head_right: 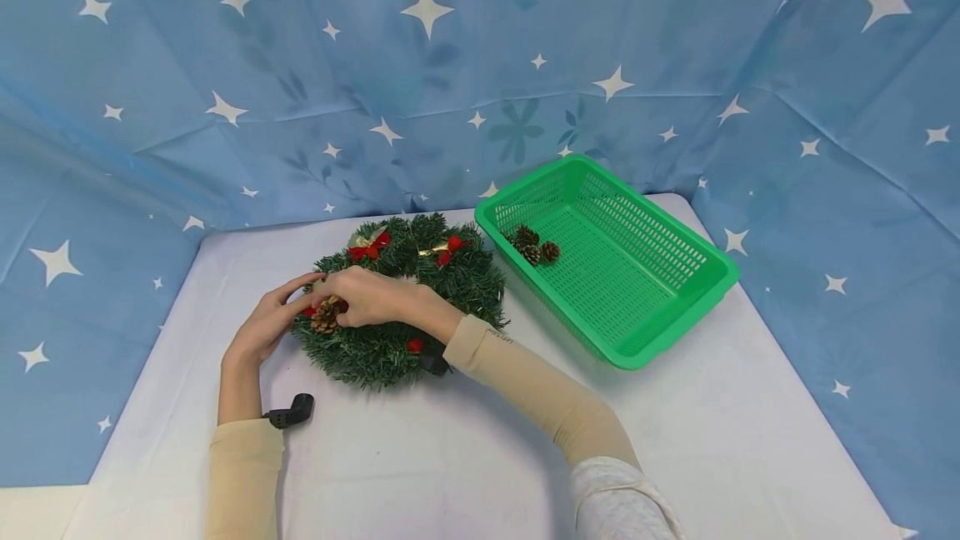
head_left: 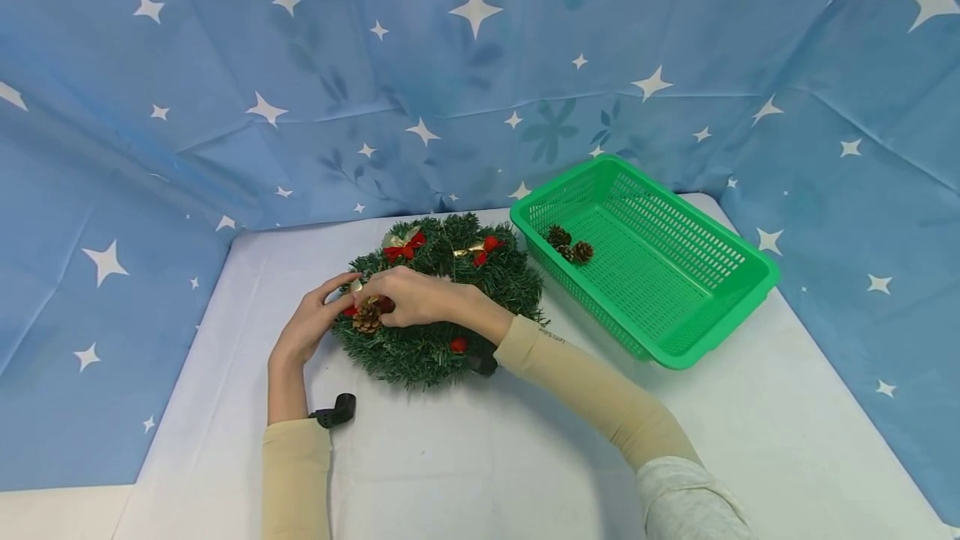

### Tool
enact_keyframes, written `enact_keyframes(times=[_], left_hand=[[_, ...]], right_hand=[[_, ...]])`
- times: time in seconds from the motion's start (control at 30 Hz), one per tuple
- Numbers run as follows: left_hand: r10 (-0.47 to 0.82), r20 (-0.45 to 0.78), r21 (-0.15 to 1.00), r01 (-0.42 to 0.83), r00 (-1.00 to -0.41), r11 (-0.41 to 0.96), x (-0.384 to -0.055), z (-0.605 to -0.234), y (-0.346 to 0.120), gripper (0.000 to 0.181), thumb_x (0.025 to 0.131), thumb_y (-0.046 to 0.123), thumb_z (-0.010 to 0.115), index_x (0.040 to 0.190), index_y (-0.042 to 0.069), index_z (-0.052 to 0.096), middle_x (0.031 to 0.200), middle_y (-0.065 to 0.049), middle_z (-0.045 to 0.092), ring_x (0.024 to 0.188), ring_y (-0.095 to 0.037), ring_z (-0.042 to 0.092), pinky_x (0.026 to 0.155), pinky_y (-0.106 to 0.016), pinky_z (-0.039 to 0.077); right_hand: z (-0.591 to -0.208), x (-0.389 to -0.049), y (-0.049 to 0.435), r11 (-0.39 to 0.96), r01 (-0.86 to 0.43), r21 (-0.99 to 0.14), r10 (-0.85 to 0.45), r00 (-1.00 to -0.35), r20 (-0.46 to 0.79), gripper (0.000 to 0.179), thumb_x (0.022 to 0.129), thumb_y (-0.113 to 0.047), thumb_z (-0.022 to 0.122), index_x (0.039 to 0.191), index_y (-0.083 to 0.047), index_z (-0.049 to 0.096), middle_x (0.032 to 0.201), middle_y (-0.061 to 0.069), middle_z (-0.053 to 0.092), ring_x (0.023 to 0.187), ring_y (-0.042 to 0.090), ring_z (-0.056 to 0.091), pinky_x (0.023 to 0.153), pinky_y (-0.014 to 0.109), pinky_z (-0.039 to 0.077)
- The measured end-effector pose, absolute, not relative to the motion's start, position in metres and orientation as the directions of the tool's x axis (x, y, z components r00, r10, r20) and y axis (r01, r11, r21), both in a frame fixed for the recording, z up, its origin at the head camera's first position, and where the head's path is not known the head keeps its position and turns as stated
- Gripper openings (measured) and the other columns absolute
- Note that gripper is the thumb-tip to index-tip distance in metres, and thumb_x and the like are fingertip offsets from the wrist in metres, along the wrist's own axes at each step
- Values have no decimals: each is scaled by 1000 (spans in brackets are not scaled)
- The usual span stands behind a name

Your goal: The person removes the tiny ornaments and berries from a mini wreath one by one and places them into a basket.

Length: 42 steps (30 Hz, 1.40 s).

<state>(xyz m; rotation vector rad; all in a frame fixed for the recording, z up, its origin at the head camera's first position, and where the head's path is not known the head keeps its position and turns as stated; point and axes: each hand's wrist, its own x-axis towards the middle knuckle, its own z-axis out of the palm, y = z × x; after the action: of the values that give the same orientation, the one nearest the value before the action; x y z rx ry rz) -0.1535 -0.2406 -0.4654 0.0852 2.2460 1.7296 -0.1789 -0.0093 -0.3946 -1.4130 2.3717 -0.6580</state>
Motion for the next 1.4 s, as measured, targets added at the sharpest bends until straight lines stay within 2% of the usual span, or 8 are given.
enact_keyframes(times=[0.4,0.8,1.03,1.3,1.4], left_hand=[[221,-208,951,-144,-953,274,-153,-466,-241,63,107,38,57,161,13,37,172,-14,15,153,-41,25,121,-67,25],[226,-206,952,-142,-952,271,-153,-466,-240,63,107,36,58,161,13,37,172,-13,13,155,-41,23,121,-65,27],[224,-204,951,-139,-953,277,-154,-467,-241,64,106,38,58,161,12,37,172,-14,13,156,-41,21,121,-65,27],[221,-216,947,-148,-951,287,-153,-466,-241,63,107,37,58,161,12,37,172,-15,12,155,-43,21,121,-67,24],[222,-218,945,-149,-950,291,-153,-465,-240,65,106,38,59,161,13,36,173,-14,10,156,-44,19,121,-70,22]], right_hand=[[-397,-177,-16,384,-778,-498,-903,-428,-28,34,97,-11,72,131,-10,69,129,5,69,121,18,64,97,21,52],[-398,-177,-15,349,-798,-492,-911,-412,22,31,97,-6,70,129,-9,71,127,7,71,117,19,66,91,21,52],[-396,-177,-13,360,-788,-499,-903,-429,28,33,97,-4,69,129,-9,71,126,7,71,107,17,68,79,19,49],[-392,-177,-8,359,-782,-510,-900,-436,34,36,97,-3,69,133,-7,69,128,8,70,102,17,68,79,20,50],[-390,-177,-5,368,-771,-519,-894,-446,29,39,97,-2,68,135,-7,68,130,9,69,105,18,68,79,21,51]])
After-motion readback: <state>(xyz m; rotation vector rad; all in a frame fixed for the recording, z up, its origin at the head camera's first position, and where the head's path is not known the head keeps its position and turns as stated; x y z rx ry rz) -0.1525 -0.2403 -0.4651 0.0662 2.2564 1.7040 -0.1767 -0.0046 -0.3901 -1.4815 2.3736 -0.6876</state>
